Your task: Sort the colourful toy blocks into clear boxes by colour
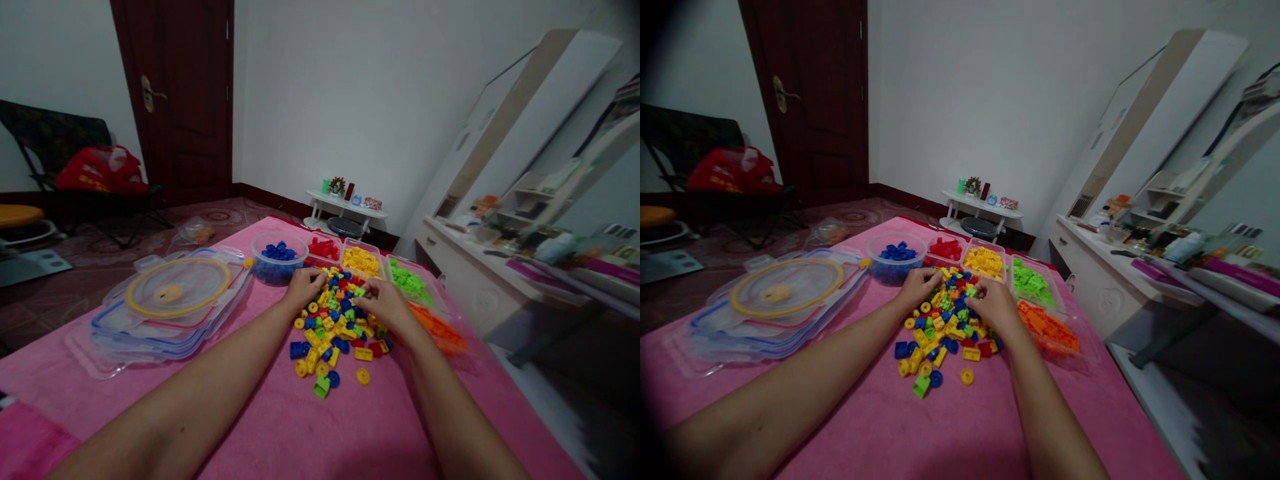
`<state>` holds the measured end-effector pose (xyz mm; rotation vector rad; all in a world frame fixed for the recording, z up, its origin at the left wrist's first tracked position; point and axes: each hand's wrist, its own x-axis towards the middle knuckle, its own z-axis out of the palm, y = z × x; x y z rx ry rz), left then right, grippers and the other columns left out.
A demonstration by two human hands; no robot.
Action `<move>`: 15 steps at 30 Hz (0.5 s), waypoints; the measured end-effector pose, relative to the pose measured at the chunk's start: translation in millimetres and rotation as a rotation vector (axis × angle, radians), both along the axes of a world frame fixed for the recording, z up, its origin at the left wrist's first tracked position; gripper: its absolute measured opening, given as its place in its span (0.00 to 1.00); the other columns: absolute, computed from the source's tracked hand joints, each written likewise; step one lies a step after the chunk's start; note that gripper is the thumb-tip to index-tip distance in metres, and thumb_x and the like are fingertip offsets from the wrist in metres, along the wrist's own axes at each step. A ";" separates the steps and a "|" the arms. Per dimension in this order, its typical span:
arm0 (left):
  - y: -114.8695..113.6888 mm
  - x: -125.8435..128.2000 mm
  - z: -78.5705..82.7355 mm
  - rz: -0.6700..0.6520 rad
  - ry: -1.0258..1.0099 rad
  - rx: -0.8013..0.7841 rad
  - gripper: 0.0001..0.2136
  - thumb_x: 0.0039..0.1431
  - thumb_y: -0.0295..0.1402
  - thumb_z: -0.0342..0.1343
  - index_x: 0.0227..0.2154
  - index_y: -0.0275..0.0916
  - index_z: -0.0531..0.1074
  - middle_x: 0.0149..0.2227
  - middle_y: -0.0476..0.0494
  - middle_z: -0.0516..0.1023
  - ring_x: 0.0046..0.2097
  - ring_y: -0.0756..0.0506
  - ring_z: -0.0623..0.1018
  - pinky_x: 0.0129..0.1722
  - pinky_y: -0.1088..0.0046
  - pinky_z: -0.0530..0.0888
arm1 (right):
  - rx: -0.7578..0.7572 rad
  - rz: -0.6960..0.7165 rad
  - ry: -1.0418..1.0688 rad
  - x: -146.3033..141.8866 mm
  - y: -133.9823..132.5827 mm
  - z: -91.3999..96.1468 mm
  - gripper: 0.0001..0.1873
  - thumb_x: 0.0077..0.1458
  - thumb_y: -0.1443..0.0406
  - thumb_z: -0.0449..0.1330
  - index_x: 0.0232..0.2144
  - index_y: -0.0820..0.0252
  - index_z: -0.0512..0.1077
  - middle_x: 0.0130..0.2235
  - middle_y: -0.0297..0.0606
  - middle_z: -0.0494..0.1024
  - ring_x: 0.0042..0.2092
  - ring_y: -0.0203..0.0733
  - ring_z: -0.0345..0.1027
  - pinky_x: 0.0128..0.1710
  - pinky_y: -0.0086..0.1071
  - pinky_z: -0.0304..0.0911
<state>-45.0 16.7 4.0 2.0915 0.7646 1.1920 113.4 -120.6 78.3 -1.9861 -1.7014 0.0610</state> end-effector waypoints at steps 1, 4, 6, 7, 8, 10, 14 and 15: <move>0.2 0.1 -0.2 -0.001 0.003 0.001 0.19 0.58 0.39 0.46 0.20 0.33 0.73 0.20 0.49 0.71 0.24 0.52 0.67 0.25 0.77 0.58 | -0.042 0.006 -0.030 -1.4 -0.4 -1.9 0.09 0.41 0.61 0.63 0.22 0.61 0.69 0.23 0.30 0.70 0.25 0.33 0.61 0.23 0.26 0.49; -0.1 0.0 -0.3 0.001 0.003 0.000 0.18 0.58 0.38 0.46 0.19 0.33 0.73 0.20 0.50 0.71 0.24 0.52 0.67 0.25 0.77 0.58 | -0.147 0.015 -0.101 -7.6 -1.0 -8.9 0.09 0.38 0.63 0.65 0.23 0.60 0.70 0.23 0.30 0.72 0.26 0.34 0.62 0.23 0.26 0.48; -0.6 -0.4 0.2 0.002 0.000 0.001 0.18 0.58 0.37 0.46 0.19 0.33 0.72 0.19 0.50 0.70 0.24 0.52 0.67 0.25 0.77 0.58 | -0.154 0.026 -0.109 -11.0 -0.8 -11.6 0.08 0.38 0.64 0.65 0.23 0.60 0.71 0.24 0.30 0.72 0.26 0.33 0.62 0.23 0.26 0.48; -1.0 -0.6 0.4 0.001 -0.002 0.002 0.18 0.57 0.37 0.46 0.19 0.33 0.72 0.19 0.50 0.70 0.24 0.52 0.66 0.25 0.77 0.58 | -0.146 0.033 -0.095 -11.6 -0.7 -11.7 0.08 0.38 0.64 0.65 0.23 0.60 0.70 0.23 0.30 0.72 0.26 0.33 0.62 0.23 0.25 0.48; -1.2 -0.8 0.7 -0.002 -0.006 0.002 0.18 0.57 0.37 0.46 0.19 0.33 0.72 0.19 0.50 0.70 0.24 0.52 0.66 0.25 0.77 0.58 | -0.138 0.046 -0.066 -11.3 -0.7 -10.9 0.08 0.39 0.63 0.65 0.23 0.60 0.70 0.23 0.30 0.71 0.25 0.32 0.61 0.23 0.25 0.48; -1.5 -1.0 1.0 -0.007 -0.013 0.001 0.17 0.57 0.37 0.46 0.19 0.33 0.72 0.19 0.50 0.70 0.24 0.52 0.66 0.25 0.77 0.58 | -0.133 0.088 0.038 -8.6 -1.8 -6.1 0.09 0.40 0.62 0.64 0.22 0.61 0.68 0.21 0.29 0.68 0.23 0.31 0.59 0.21 0.25 0.49; -1.3 -0.5 0.6 -0.006 -0.012 -0.002 0.18 0.58 0.37 0.46 0.19 0.33 0.72 0.19 0.50 0.70 0.24 0.52 0.66 0.25 0.77 0.58 | -0.154 0.133 0.392 0.3 -9.1 11.5 0.12 0.41 0.61 0.64 0.22 0.61 0.65 0.20 0.29 0.68 0.21 0.32 0.62 0.20 0.24 0.54; -1.1 -0.3 0.4 -0.002 -0.008 -0.001 0.18 0.58 0.37 0.46 0.19 0.33 0.72 0.19 0.50 0.70 0.24 0.52 0.65 0.25 0.77 0.58 | -0.162 0.114 0.491 2.5 -11.4 15.9 0.13 0.42 0.60 0.64 0.24 0.61 0.65 0.20 0.30 0.70 0.22 0.33 0.64 0.20 0.25 0.56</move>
